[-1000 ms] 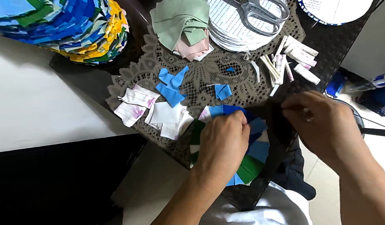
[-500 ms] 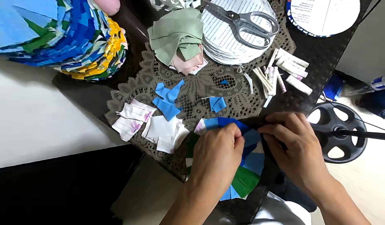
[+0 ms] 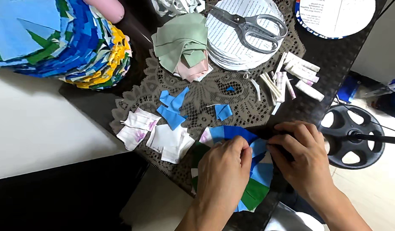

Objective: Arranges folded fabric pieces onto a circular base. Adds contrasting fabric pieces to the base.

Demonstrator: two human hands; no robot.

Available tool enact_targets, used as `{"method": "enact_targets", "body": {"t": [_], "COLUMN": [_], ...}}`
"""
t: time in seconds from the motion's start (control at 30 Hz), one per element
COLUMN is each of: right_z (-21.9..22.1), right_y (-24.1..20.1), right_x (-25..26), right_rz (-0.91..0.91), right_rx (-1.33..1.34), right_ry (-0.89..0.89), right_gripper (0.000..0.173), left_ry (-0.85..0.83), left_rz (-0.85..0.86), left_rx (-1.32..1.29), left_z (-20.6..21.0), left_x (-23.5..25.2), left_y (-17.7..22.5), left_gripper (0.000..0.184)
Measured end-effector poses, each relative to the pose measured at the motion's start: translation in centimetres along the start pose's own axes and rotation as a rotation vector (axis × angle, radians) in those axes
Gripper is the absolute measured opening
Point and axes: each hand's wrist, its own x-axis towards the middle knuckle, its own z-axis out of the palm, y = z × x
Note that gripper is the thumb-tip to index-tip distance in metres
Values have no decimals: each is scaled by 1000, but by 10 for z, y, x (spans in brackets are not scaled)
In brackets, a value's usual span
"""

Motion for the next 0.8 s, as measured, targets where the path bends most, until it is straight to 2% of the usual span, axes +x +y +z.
{"method": "enact_targets", "body": {"t": [0.17, 0.37, 0.53, 0.8], "right_z": [1, 3, 4, 5], "right_y": [1, 1, 1, 2], "right_x": [-2, -3, -3, -4], "right_rz": [23, 34, 45, 51], "right_rx": [30, 53, 71, 84], "right_ry": [-4, 17, 28, 35], "right_gripper": [16, 16, 16, 15], "left_ry": [22, -44, -31, 155], "left_rz": [0, -23, -15, 167], "left_rx": [31, -15, -42, -45], "left_z": [2, 0, 7, 19], "left_x": [-1, 4, 10, 4], "left_y": [1, 5, 4, -3], "left_gripper": [12, 17, 13, 15]}}
